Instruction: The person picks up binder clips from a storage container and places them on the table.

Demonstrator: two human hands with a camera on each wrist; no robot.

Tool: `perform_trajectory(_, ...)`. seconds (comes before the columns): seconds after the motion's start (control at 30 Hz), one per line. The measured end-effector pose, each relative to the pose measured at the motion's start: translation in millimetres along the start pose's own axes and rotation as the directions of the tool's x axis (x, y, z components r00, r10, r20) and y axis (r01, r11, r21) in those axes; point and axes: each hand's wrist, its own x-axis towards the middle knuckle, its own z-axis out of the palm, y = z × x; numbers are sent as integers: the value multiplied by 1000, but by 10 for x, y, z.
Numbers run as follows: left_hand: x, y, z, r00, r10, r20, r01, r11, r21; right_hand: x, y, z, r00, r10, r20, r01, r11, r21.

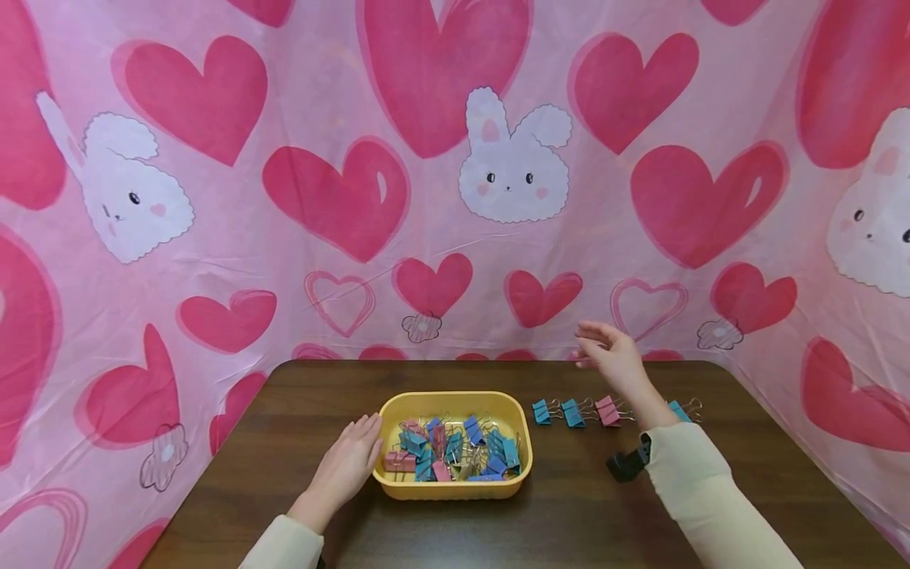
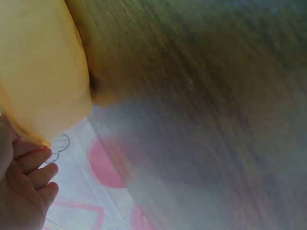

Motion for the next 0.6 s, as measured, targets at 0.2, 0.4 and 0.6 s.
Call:
perform_trajectory(0.2, -2, 4, -3, 1000, -8, 7, 8, 1000, -1, -31, -23, 288, 997, 12, 81, -10, 1000, -23)
perform_trajectory(0.4, -3, 7, -8, 1000, -5, 3, 5, 1000, -4, -58, 41, 545, 991, 39, 131, -38, 999, -12)
perform_trajectory(0.6, 2, 11, -2, 1000, -11, 10, 11, 1000, -1, -95, 119, 759, 980, 116, 162, -112, 993, -34)
